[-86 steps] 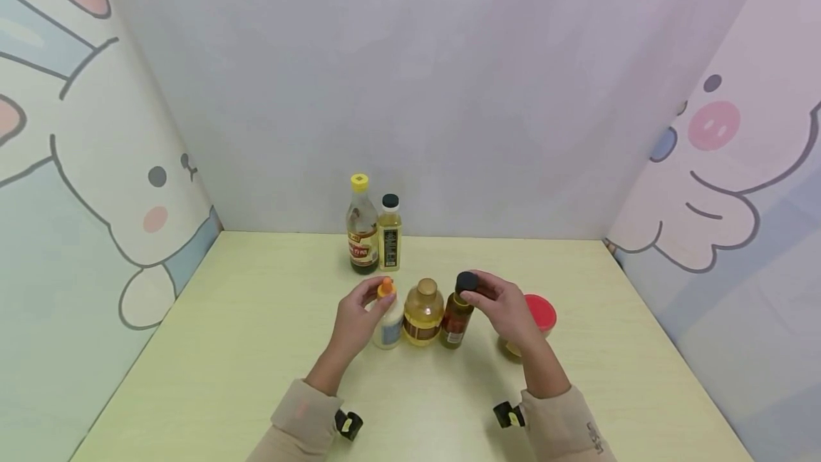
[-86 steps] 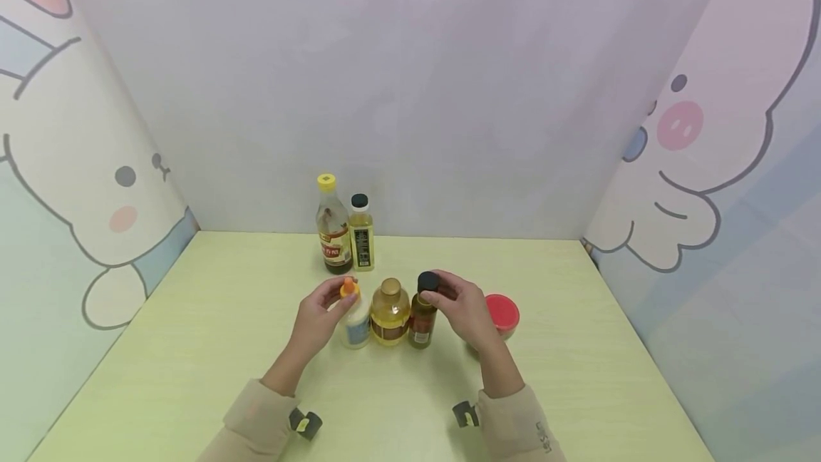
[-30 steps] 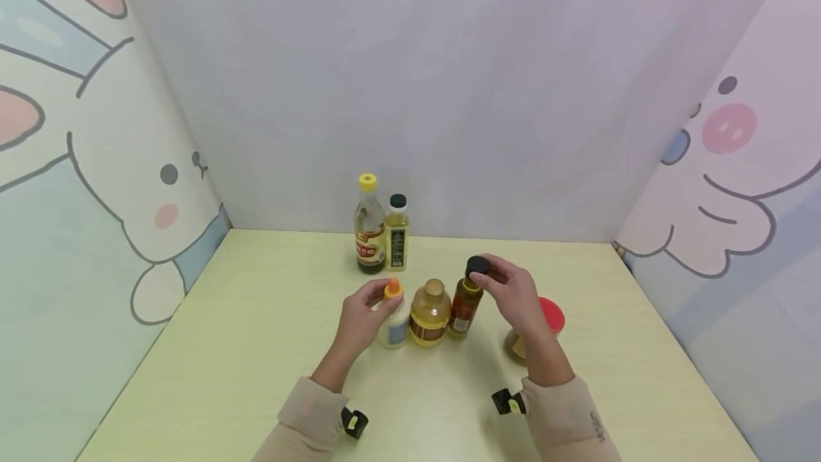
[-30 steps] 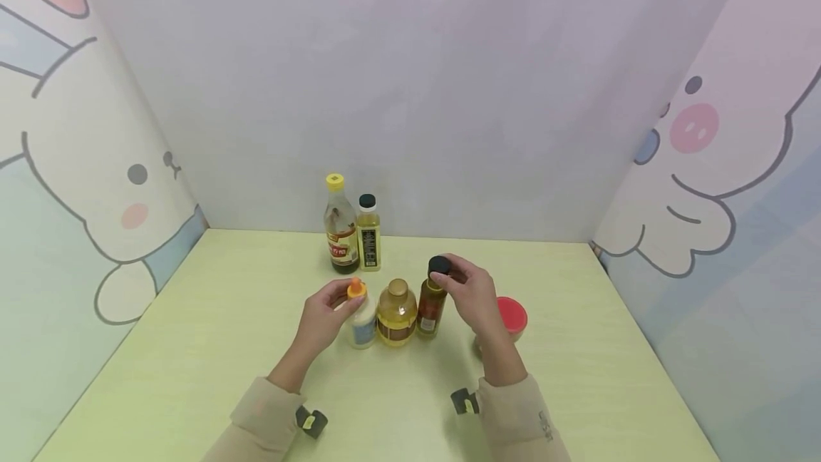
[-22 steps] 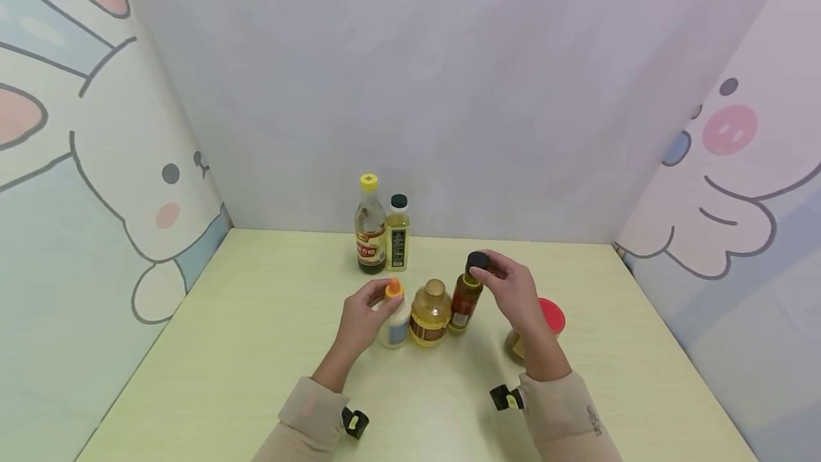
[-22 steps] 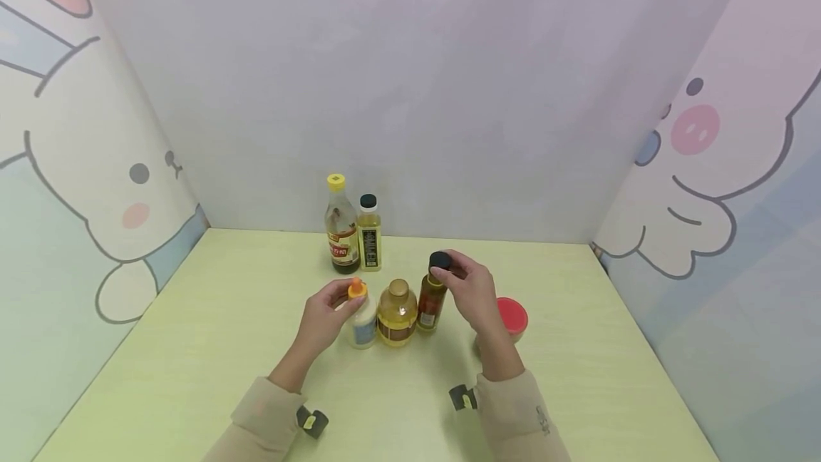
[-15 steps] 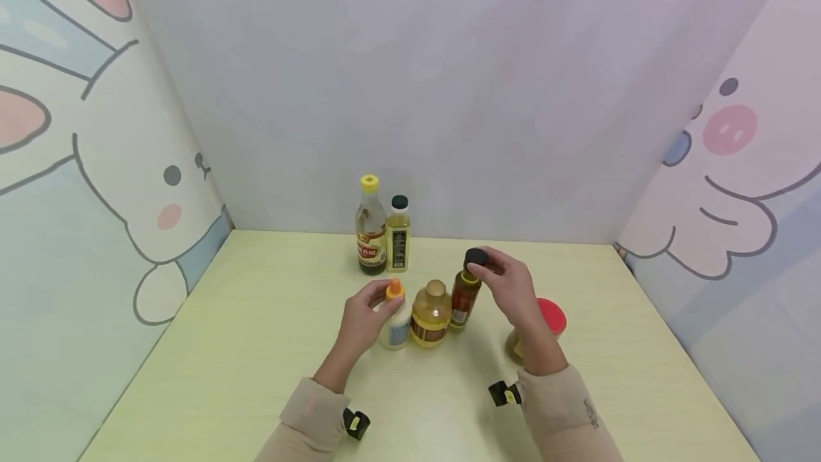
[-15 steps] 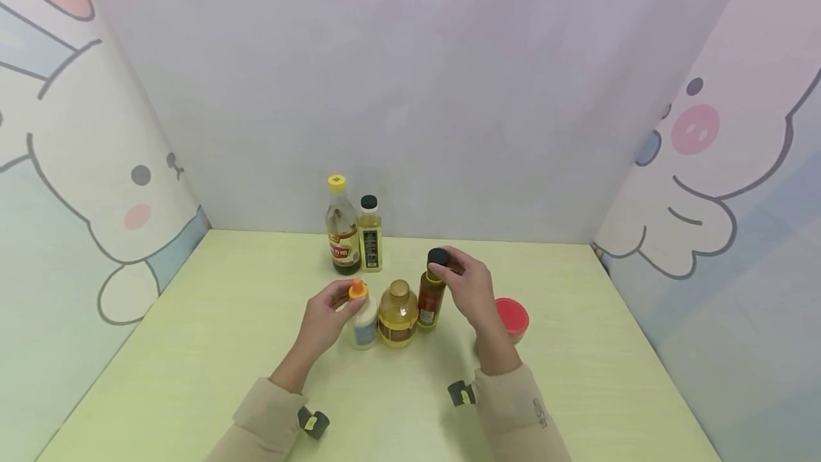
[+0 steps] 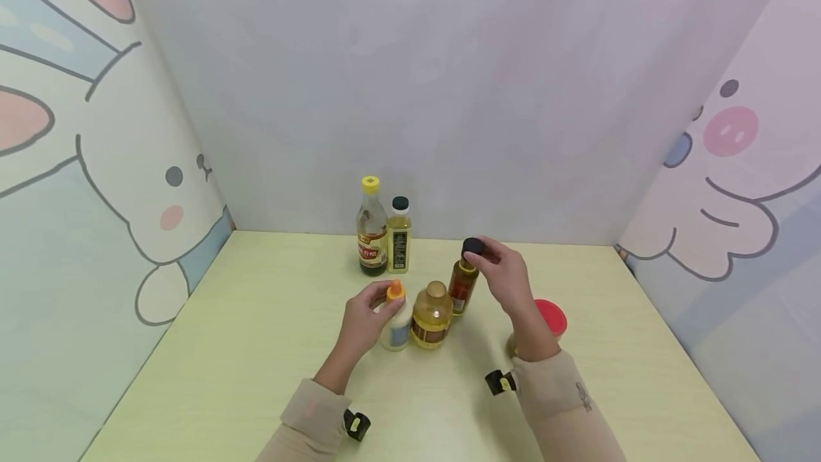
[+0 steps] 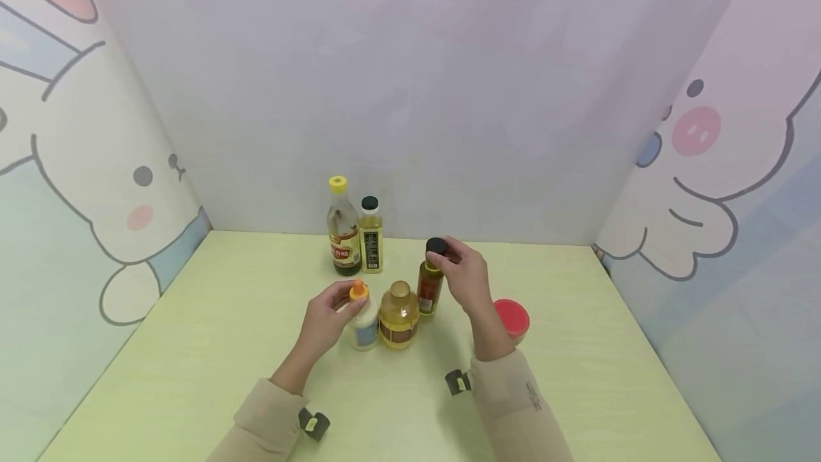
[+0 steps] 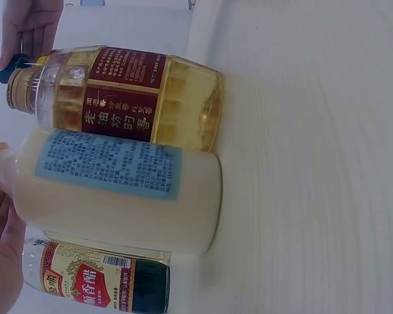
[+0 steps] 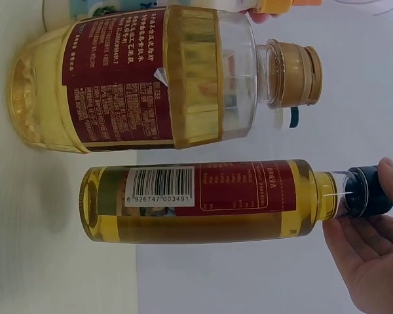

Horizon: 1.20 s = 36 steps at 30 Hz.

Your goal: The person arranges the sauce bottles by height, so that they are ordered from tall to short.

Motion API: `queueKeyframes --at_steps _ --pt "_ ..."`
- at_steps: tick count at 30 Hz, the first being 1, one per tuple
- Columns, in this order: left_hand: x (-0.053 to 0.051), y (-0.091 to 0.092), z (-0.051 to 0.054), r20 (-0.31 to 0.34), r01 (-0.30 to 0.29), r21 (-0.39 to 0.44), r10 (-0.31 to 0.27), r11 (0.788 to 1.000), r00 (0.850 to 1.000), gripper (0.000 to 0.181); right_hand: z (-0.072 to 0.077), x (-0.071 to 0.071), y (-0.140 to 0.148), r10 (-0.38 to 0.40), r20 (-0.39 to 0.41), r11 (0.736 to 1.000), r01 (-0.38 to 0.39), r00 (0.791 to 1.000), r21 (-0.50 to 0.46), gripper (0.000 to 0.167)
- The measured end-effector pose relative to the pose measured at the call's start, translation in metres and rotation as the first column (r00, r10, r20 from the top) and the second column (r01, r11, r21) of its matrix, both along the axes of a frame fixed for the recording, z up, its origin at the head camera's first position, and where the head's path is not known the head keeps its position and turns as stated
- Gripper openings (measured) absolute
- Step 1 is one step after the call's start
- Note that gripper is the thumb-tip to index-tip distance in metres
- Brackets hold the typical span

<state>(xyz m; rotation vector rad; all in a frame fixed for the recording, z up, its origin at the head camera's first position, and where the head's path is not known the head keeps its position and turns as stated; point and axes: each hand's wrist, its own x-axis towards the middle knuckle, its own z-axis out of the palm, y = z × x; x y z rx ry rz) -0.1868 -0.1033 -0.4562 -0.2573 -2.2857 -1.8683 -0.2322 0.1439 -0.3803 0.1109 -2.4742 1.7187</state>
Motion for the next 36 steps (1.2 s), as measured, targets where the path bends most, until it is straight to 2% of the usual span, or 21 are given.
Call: queueKeyframes --at_steps 5,12,30,36 --pt "0.000 0.001 0.002 0.014 -0.008 -0.011 0.008 1.000 1.000 0.035 0.002 -0.006 -0.004 -0.003 -0.011 1.000 0.003 1.000 -0.017 0.042" --pt "0.020 0.003 0.037 -0.033 0.010 -0.020 -0.011 1.000 0.999 0.029 -0.001 -0.020 -0.013 -0.006 -0.034 0.999 0.005 0.999 -0.038 0.040" --pt "0.020 0.005 0.035 -0.028 0.007 0.003 -0.007 1.000 1.000 0.030 0.005 -0.042 -0.032 -0.012 -0.013 1.000 0.012 1.000 -0.006 0.041" --pt "0.013 0.005 0.023 -0.008 -0.007 0.004 0.007 1.000 1.000 0.031 0.006 -0.048 -0.038 0.000 -0.029 1.000 -0.001 1.000 -0.007 0.039"
